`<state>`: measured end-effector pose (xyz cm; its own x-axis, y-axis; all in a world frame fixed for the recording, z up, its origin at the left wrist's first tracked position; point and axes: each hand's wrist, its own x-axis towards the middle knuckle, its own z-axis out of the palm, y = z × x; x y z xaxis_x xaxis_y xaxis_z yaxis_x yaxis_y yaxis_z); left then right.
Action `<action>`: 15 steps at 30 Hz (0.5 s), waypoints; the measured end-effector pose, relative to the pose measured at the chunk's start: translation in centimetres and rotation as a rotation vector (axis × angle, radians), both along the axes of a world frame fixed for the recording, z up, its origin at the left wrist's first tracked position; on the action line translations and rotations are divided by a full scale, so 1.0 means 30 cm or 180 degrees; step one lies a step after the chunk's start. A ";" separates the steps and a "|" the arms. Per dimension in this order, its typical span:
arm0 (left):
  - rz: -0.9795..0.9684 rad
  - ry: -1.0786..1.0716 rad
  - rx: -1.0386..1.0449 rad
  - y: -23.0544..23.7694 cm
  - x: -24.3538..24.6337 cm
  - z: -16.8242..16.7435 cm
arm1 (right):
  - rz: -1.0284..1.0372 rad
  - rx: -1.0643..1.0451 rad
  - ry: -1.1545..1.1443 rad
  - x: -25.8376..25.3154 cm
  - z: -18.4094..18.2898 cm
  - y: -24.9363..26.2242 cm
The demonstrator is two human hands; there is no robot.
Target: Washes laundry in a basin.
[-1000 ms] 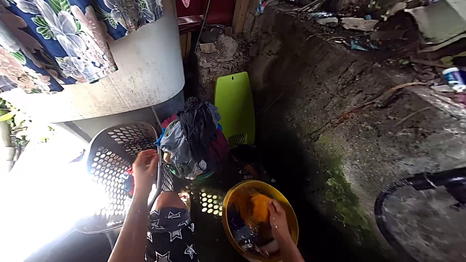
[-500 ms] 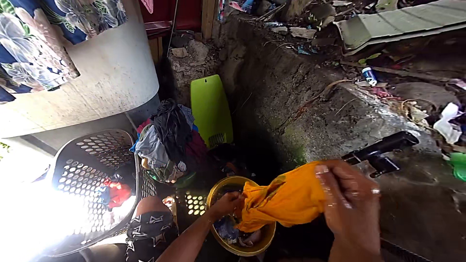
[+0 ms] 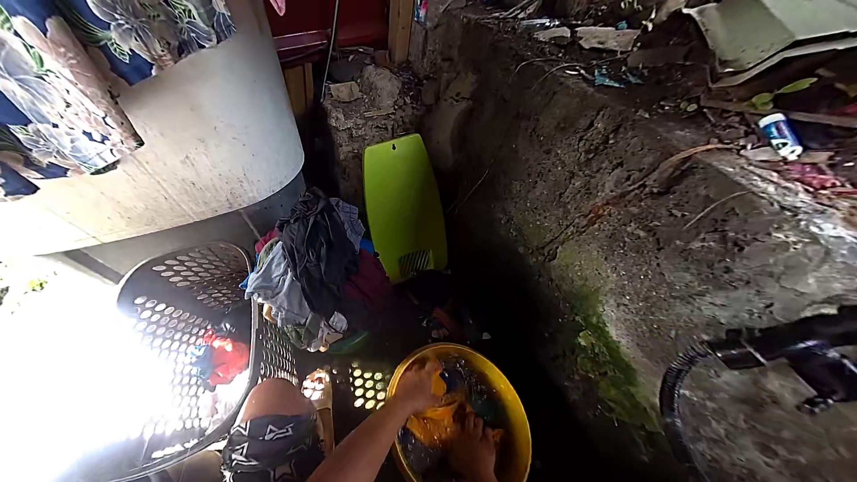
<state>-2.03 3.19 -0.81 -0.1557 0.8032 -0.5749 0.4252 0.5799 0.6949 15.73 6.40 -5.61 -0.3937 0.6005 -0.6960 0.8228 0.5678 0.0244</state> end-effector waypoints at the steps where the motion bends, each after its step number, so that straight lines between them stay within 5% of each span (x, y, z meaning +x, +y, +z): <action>1: -0.0207 0.0194 -0.0327 -0.005 0.025 -0.036 | 0.0051 -0.0047 -0.0087 0.001 -0.021 -0.006; 5: -0.0269 0.0218 -0.0830 -0.041 0.115 -0.145 | -0.0346 -0.0020 0.0431 0.044 -0.062 -0.004; 11: -0.0689 0.0225 -0.0743 -0.055 0.088 -0.019 | -0.0275 -0.0291 0.1224 0.048 -0.044 0.158; 15: -0.0014 -0.0026 0.0030 -0.132 0.080 0.003 | -0.0869 -0.0720 0.2920 -0.066 0.368 0.115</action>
<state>0.36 -0.77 -0.72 -0.1475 0.8093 -0.5686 0.4222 0.5714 0.7037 13.74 9.84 5.43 -0.7063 0.6414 -0.2994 0.5719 0.2678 -0.7754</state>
